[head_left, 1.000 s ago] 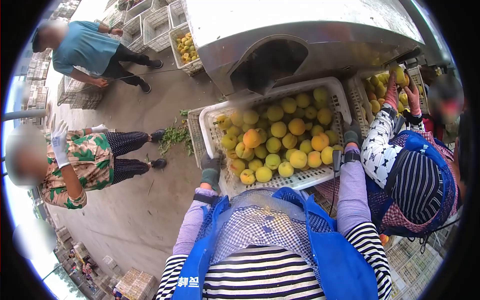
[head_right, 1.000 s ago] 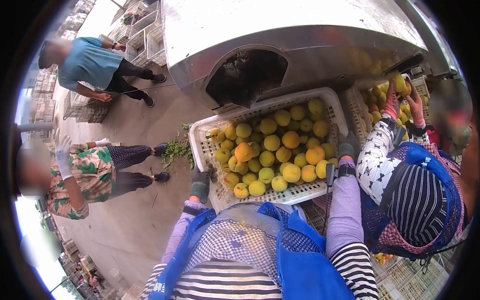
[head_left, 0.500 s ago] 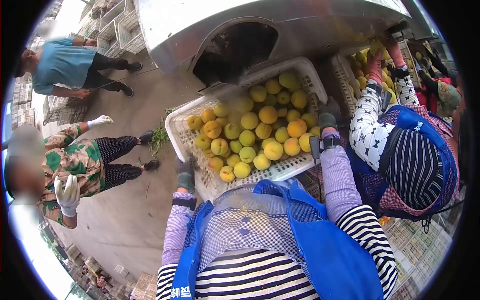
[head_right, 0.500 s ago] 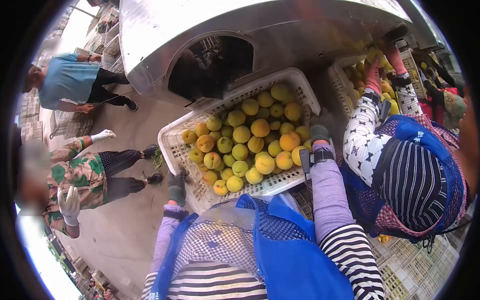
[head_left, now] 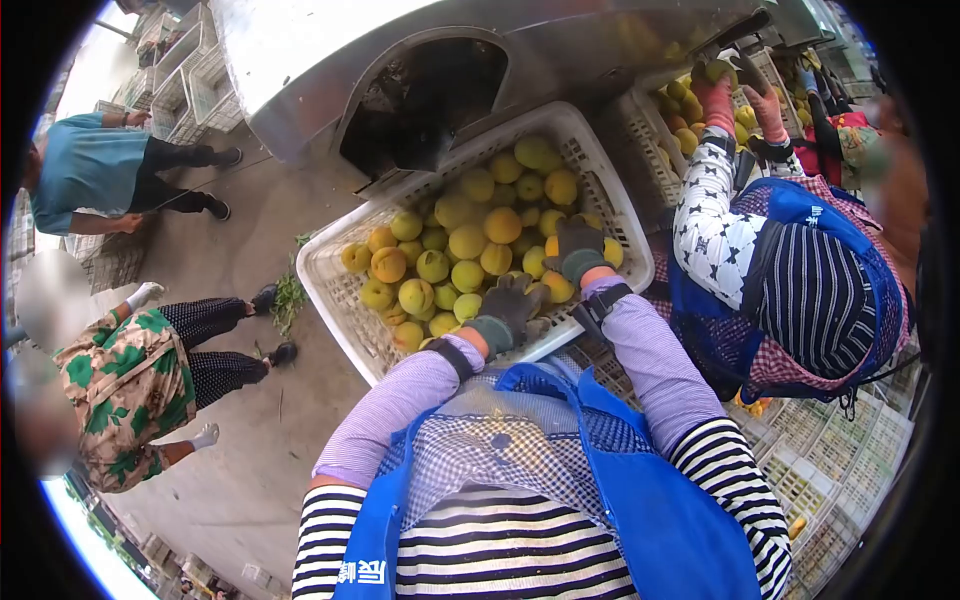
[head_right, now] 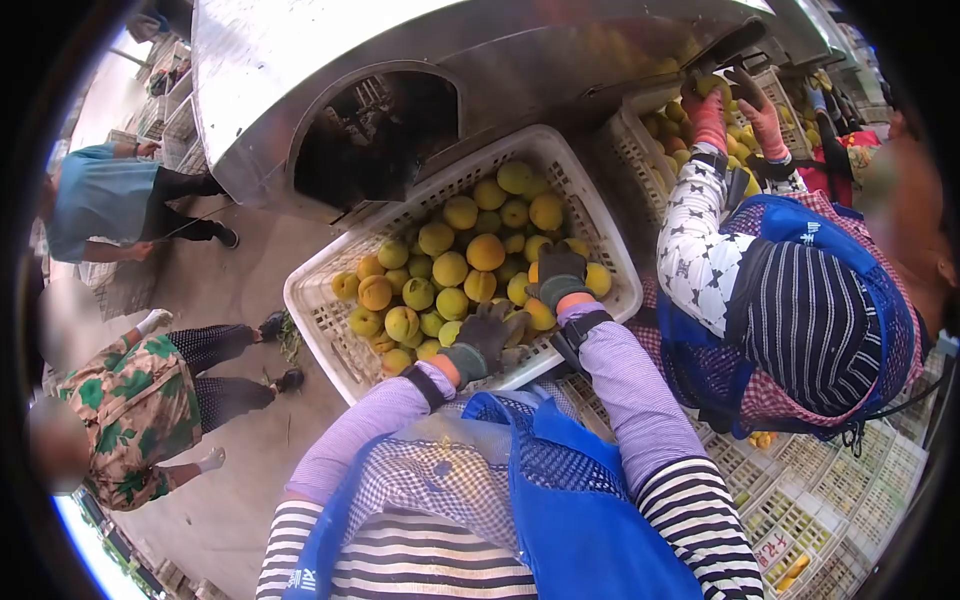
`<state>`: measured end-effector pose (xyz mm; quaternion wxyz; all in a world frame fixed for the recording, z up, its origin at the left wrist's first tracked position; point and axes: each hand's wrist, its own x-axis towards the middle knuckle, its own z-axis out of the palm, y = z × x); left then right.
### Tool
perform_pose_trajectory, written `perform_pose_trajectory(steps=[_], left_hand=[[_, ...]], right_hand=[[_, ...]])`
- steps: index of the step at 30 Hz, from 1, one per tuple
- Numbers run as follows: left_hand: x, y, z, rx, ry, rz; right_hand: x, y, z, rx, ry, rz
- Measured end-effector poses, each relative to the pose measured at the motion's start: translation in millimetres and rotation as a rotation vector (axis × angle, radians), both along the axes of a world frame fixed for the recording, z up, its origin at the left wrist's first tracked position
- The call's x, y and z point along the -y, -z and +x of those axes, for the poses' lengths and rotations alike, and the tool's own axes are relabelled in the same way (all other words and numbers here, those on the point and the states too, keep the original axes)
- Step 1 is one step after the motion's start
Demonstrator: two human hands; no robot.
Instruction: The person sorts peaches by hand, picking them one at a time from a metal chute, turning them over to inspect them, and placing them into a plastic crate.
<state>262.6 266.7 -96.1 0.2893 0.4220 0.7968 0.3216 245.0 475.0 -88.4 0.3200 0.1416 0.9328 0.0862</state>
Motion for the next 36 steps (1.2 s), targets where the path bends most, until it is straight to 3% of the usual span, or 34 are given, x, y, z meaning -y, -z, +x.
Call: perform_pose_trajectory(steps=[2,3,5,6,8,10,12,14,16,17,18,21,23,24,26,27,30,34,36], left_hand=[[-15.5,11.4,5.3,-0.017,0.094,-0.078],[-16.2,41.0,11.5,-0.052,0.034,0.016],[3.1,48.4,-2.8,0.067,-0.063,0.052],[15.3,51.3,-11.1,0.129,-0.115,0.068],[59.6,47.3,-28.8,0.734,-0.509,0.328],[102.5,33.7,-45.6,1.452,-0.699,0.591],[141.1,21.3,-49.7,1.337,-0.499,0.709],[143.2,-14.2,-47.6,1.422,-0.596,0.807],[139.2,-63.0,-38.1,0.996,-0.555,0.874],[143.3,-46.0,-30.9,1.125,-0.54,0.901],[146.9,-48.3,-27.6,1.009,-0.526,0.876],[146.1,-59.0,-24.2,0.767,-0.479,0.826],[138.4,-76.6,-29.8,0.736,-0.458,0.832],[134.3,-83.9,-35.0,0.976,-0.479,0.943],[127.4,-95.4,-47.0,1.461,-0.505,1.148],[123.7,-91.4,-50.6,1.423,-0.516,1.11],[124.1,-87.2,-71.7,0.751,-0.495,0.894],[124.2,-109.2,-93.7,0.868,-0.57,0.937],[127.9,-101.7,-96.0,0.583,-0.542,0.882]], right_hand=[[1.7,8.1,-6.6,0.077,0.058,-0.008],[0.6,7.0,-3.9,0.012,0.078,-0.082],[1.5,0.8,0.7,-0.123,0.118,-0.241],[3.9,-6.3,-1.3,-0.234,0.249,-0.612],[12.0,-31.8,-1.3,-0.444,0.513,-1.36],[31.2,-70.2,-0.3,-0.268,0.689,-1.681],[63.3,-66.5,8.6,-0.17,0.834,-1.89],[105.0,-93.2,0.3,0.057,1.043,-1.918],[130.2,-104.5,-2.4,0.113,0.914,-1.786],[133.1,-95.4,-2.3,0.069,0.864,-1.593],[138.0,-96.3,-5.7,0.024,0.813,-1.396],[141.0,-123.9,2.0,-0.366,0.516,-1.19],[143.3,-129.7,4.9,-0.564,0.406,-1.26],[143.1,-134.4,4.4,-0.668,0.348,-1.293],[141.7,-157.7,0.1,-0.612,0.203,-1.079],[147.3,-165.0,-2.4,-0.652,0.133,-0.997],[151.1,-168.7,-18.5,-0.749,-0.003,-0.887],[151.4,-168.8,-41.1,-0.886,-0.047,-0.965],[160.6,-174.8,-42.9,-0.873,-0.02,-0.937]])
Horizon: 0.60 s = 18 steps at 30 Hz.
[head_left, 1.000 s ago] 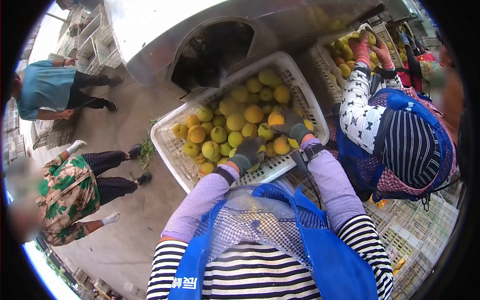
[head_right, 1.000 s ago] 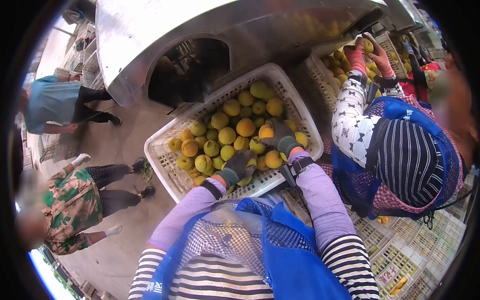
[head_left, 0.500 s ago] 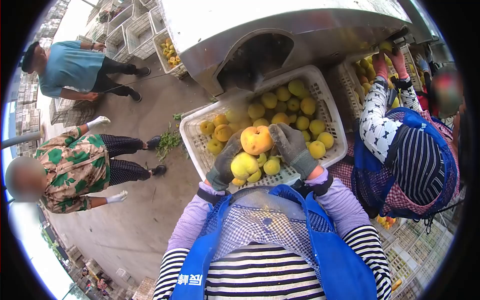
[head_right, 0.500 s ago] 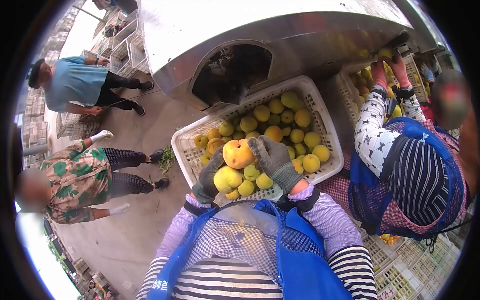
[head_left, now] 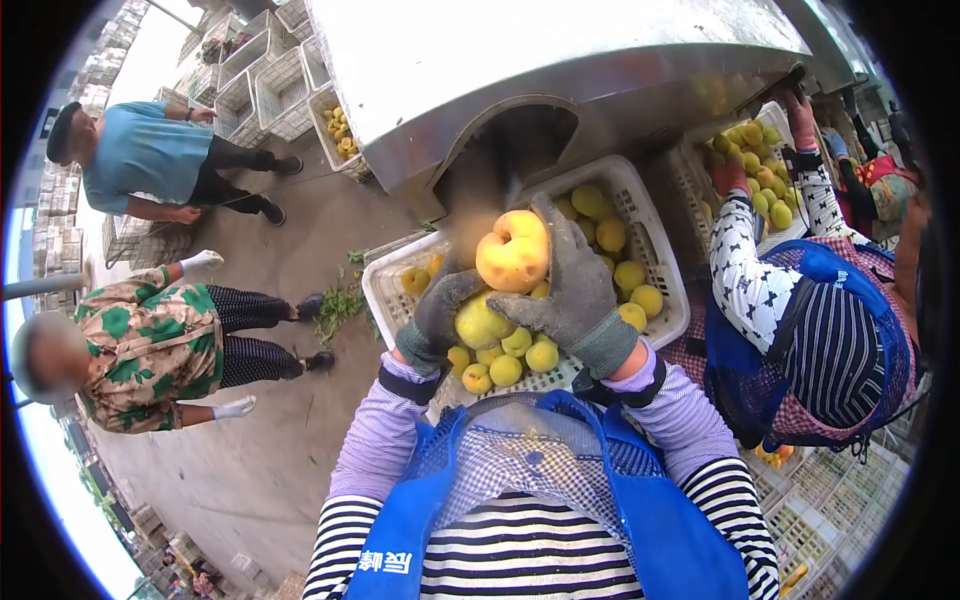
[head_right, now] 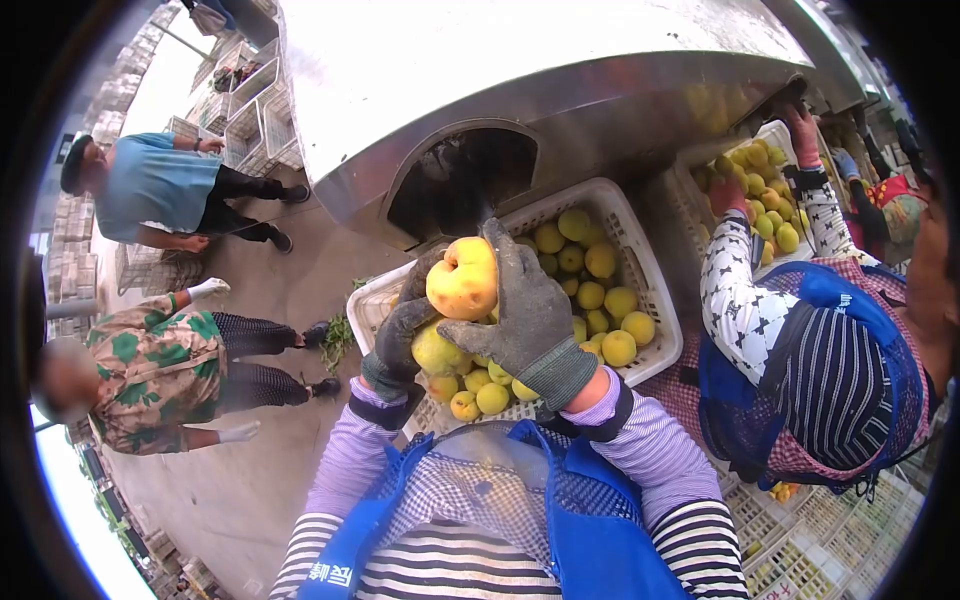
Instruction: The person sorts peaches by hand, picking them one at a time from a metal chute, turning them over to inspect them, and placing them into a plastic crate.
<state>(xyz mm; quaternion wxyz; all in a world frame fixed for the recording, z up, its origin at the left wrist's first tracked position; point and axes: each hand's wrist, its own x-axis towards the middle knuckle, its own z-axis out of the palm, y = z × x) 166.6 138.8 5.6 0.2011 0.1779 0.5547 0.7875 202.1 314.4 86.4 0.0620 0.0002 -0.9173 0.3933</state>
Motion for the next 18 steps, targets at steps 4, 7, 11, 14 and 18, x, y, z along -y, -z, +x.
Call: perform_pose_trajectory(steps=[4,7,11,14,18], left_hand=[[2.9,10.6,-7.6,-0.297,-0.108,-0.198],[6.6,42.0,12.1,0.019,-0.129,-0.042],[11.9,51.4,29.1,-0.052,-0.108,-0.133],[15.2,43.9,40.9,0.303,-0.082,0.068],[19.1,44.5,42.9,0.447,-0.088,0.119]], right_hand=[[4.2,14.1,-23.4,-0.113,0.06,0.215],[17.6,45.0,-55.2,-0.043,0.209,0.489],[6.1,71.8,-84.1,0.147,0.246,0.609],[13.8,56.5,-86.7,0.228,0.24,0.597],[8.2,56.1,-107.2,-0.109,0.163,0.541]])
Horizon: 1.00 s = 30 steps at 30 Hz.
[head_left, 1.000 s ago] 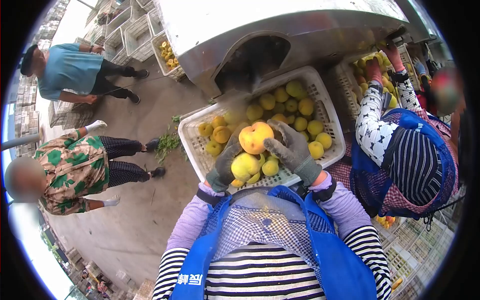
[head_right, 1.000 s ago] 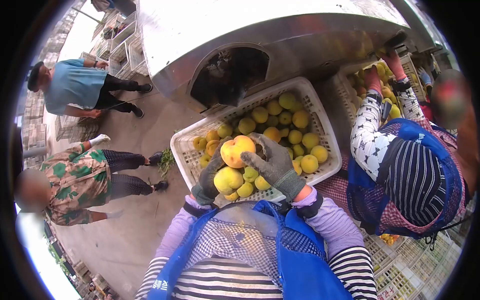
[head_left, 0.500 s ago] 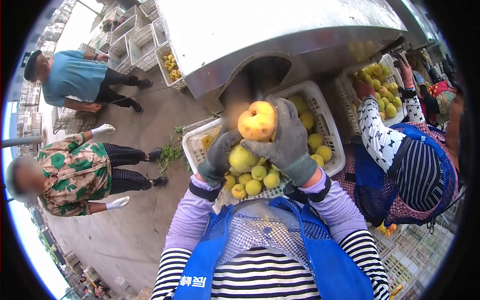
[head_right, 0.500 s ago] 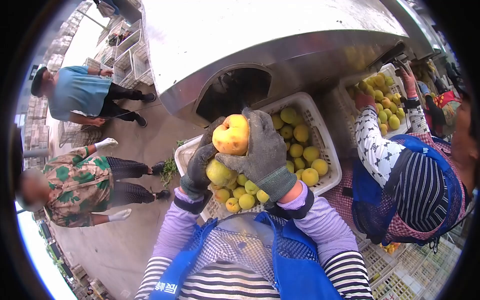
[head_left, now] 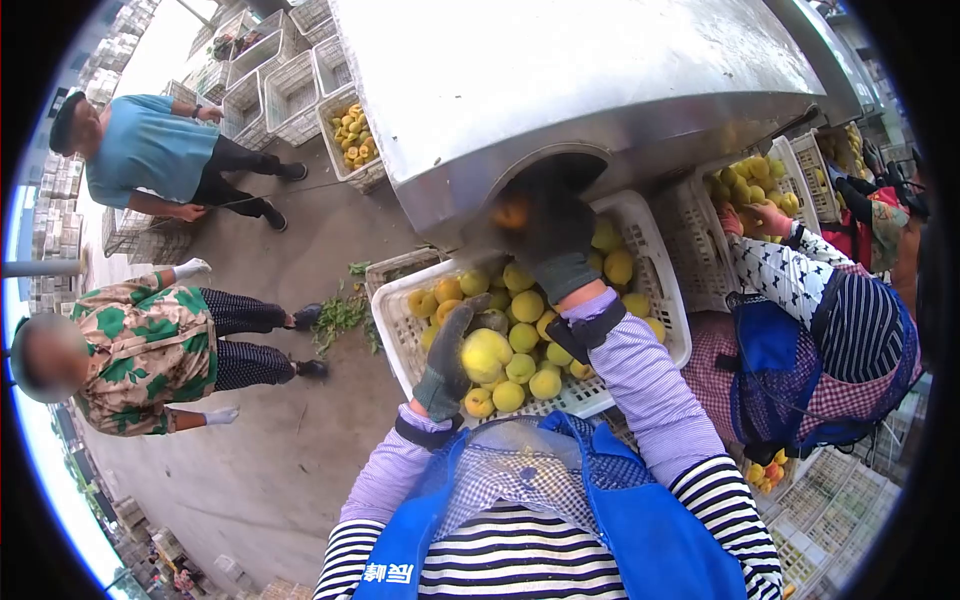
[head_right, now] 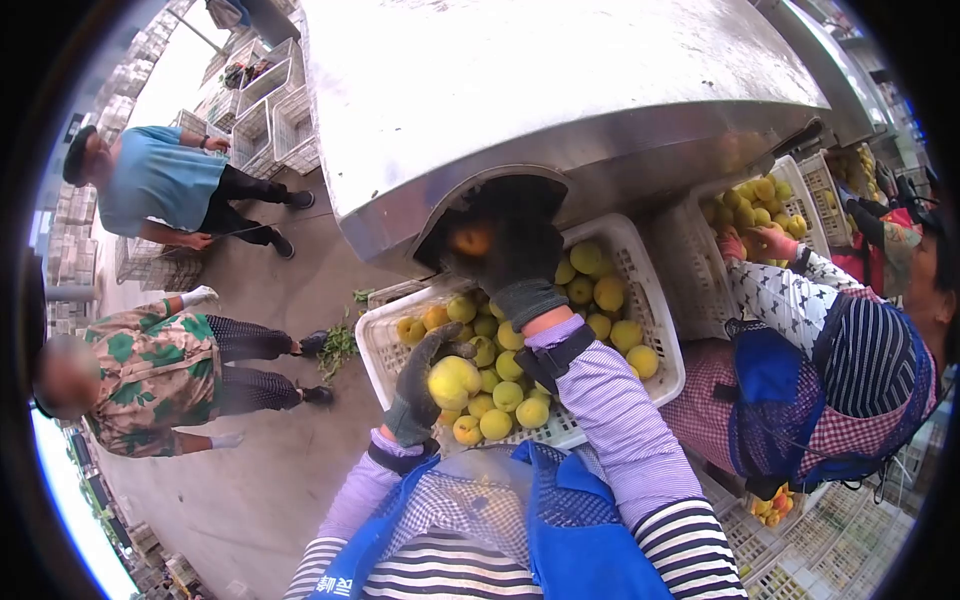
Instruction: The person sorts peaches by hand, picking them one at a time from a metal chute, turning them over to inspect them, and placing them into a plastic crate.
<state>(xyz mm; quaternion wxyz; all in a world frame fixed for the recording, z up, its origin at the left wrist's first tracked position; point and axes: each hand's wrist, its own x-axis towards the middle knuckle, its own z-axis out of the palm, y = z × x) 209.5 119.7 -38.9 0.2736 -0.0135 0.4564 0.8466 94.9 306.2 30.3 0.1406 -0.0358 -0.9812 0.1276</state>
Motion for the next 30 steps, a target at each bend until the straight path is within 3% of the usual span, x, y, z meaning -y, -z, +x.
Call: perform_pose_trajectory(steps=[3,6,9,12,13,14,16,18,20,22,24,26,30], left_hand=[[4.0,8.5,2.7,-0.194,-0.005,-0.159],[1.7,-1.2,-4.1,0.179,-0.046,0.112],[3.1,-9.0,-9.1,-0.26,0.003,-0.257],[4.5,-16.1,-20.5,-0.062,-0.073,-0.038],[4.7,-11.3,-24.7,0.029,-0.074,0.023],[5.2,-10.2,-27.2,-0.05,-0.075,-0.049],[4.9,-11.2,-31.9,-0.212,-0.069,-0.191],[14.0,-21.9,-35.2,0.193,-0.104,0.218],[3.9,-33.0,-41.5,0.358,-0.086,0.448],[-5.9,-43.4,-46.0,0.063,-0.041,0.188],[-12.0,-44.4,-49.0,0.013,-0.054,0.121],[-19.2,-40.9,-61.2,0.218,-0.119,0.246],[-28.8,-43.3,-78.4,0.143,-0.067,0.129]], right_hand=[[2.5,6.7,-27.2,0.128,-0.071,0.015],[-1.5,28.0,-50.1,0.259,-0.06,0.052],[-10.1,34.8,-54.4,0.089,-0.122,-0.109],[-3.2,31.3,-39.2,-0.066,-0.115,-0.364],[4.6,-1.4,-19.9,-0.123,-0.072,-0.507],[11.6,-20.3,-0.8,-0.188,-0.027,-0.646],[4.7,-17.7,39.5,0.2,-0.116,-0.735],[20.7,-13.1,68.6,0.193,-0.281,-0.429],[18.1,-6.0,78.3,0.198,-0.333,-0.258],[15.6,0.7,79.6,0.217,-0.29,-0.215],[10.5,-3.2,76.3,0.207,-0.278,-0.274],[5.0,-12.1,68.0,0.177,-0.298,-0.283],[-10.1,-10.5,55.6,0.112,-0.371,-0.171]])
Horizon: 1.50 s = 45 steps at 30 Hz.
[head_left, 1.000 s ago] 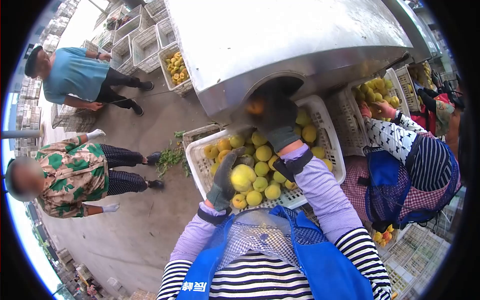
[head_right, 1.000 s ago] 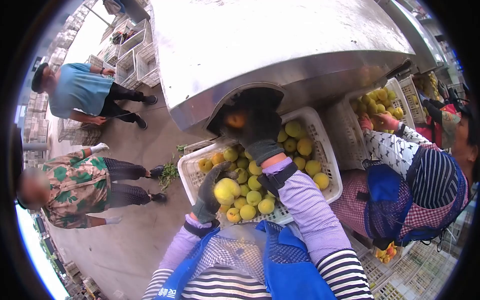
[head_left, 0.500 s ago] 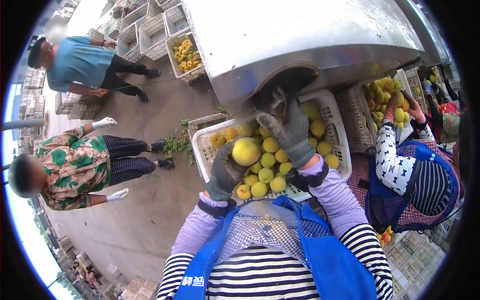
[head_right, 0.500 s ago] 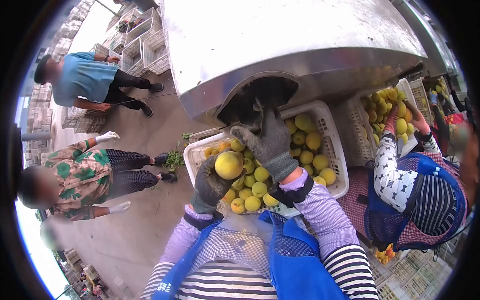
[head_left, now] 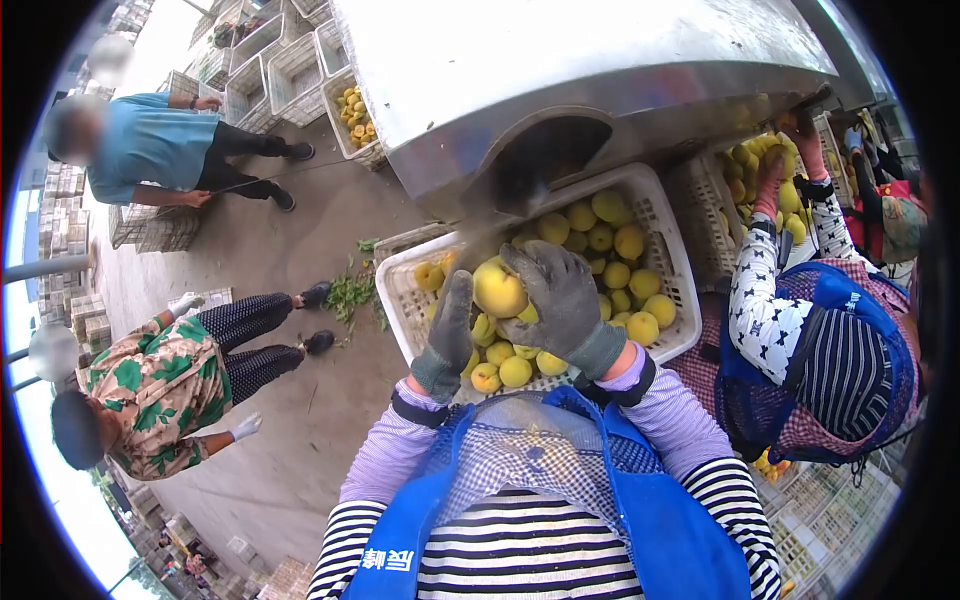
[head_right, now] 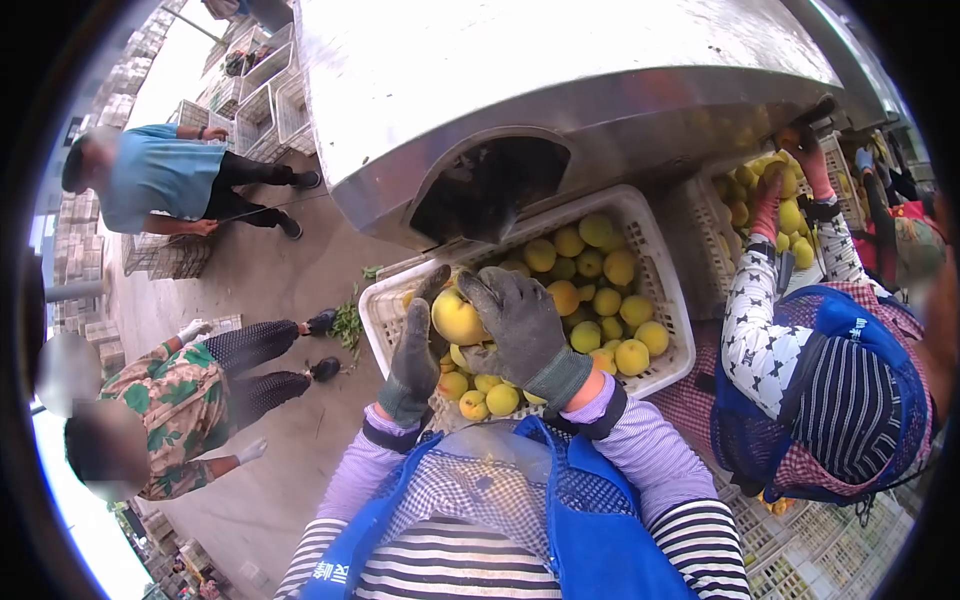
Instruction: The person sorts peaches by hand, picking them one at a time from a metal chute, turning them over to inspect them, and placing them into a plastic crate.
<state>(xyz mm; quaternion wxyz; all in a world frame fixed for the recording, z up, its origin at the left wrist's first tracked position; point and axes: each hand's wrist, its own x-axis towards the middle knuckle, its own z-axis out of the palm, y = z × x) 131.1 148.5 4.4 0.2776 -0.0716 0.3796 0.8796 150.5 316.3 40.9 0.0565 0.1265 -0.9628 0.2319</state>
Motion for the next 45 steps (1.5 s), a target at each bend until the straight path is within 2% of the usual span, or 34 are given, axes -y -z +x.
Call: perform_pose_trajectory(steps=[2,4,8,11,14,16,17,20,23,25,27,28,29,30,32,33,34,35,36,37,38,39,40,41,43,44,45], left_hand=[[-1.2,3.4,-3.7,-0.165,0.09,-0.152],[-7.8,10.4,-7.0,-0.155,0.063,-0.101],[-22.6,8.3,-5.3,-0.09,0.044,-0.021],[-36.9,14.5,-16.2,-0.067,0.018,-0.103],[-42.7,-1.1,-26.1,-0.125,-0.083,-0.274],[-31.9,12.8,-23.7,-0.064,-0.099,-0.245],[-26.1,19.7,-21.1,-0.031,-0.095,-0.226],[-20.6,41.0,-13.0,0.017,-0.073,-0.207],[-11.0,62.3,-3.6,0.054,-0.07,-0.214],[-13.9,75.3,-2.4,0.116,-0.098,-0.254],[-21.1,91.7,-0.9,0.119,-0.084,-0.447],[-21.8,105.1,1.7,0.119,-0.076,-0.549],[-18.3,145.3,11.6,-0.051,-0.059,-0.67],[-19.7,148.9,12.0,-0.231,0.141,-0.885],[-20.2,151.9,12.0,-0.584,0.534,-1.312],[-25.4,148.1,15.4,-0.606,0.732,-1.432],[-33.3,153.5,25.4,-0.552,0.88,-1.553],[-42.4,190.1,42.3,-0.641,1.008,-1.689],[-57.8,209.6,57.4,-0.751,0.943,-1.768],[-74.0,229.3,71.8,-0.856,0.871,-1.85],[-99.1,253.5,81.7,-0.787,1.037,-1.96],[-107.5,281.1,96.5,-0.85,0.785,-2.145],[-110.2,313.0,111.9,-0.962,0.782,-2.141],[-103.5,306.5,113.3,-1.076,0.774,-2.138],[-70.6,336.1,85.8,-1.013,0.981,-2.153],[-70.6,344.1,85.4,-0.969,1.077,-2.123],[-65.0,344.4,86.4,-1.078,1.021,-2.165]], right_hand=[[-4.0,1.2,0.2,-0.005,0.042,-0.029],[-11.5,2.1,-0.7,0.015,0.155,-0.143],[-17.3,-1.5,-0.2,0.064,0.235,-0.083],[-24.8,-0.5,-13.8,0.028,0.278,-0.019],[-27.9,-4.3,-35.9,0.01,0.342,0.082],[-30.0,3.5,-57.7,-0.023,0.394,0.173],[-34.5,17.8,-70.2,-0.14,0.366,0.185],[-39.7,39.1,-112.9,0.031,0.419,0.17],[-33.2,37.8,-143.0,-0.3,0.33,0.303],[-37.7,32.4,-161.1,-0.02,0.329,0.428],[-46.0,13.1,-156.3,-0.006,0.23,0.297],[-45.0,3.5,-140.0,-0.025,0.259,0.062],[-38.0,-5.4,-118.0,-0.046,0.281,-0.173],[-37.4,-9.8,-101.4,-0.069,0.298,-0.409],[-65.4,38.1,-61.2,0.01,0.26,-0.241],[-81.8,68.3,-39.1,0.071,0.177,0.081],[-102.0,111.2,-16.5,0.317,0.115,0.287],[-119.9,154.1,8.3,0.366,0.028,0.381],[-126.5,179.4,13.8,0.589,-0.024,0.521],[-171.7,272.9,41.6,0.428,-0.1,0.649],[-174.8,286.1,44.7,0.421,-0.044,0.704],[-181.3,314.5,42.6,0.528,0.029,0.707],[-188.7,344.7,43.5,0.428,0.068,0.558],[-195.0,369.3,49.5,0.334,0.121,0.418],[-147.3,397.8,31.2,0.247,0.052,0.436],[-146.2,394.7,29.5,0.277,0.004,0.468],[-140.2,382.9,25.9,0.305,-0.044,0.498]])
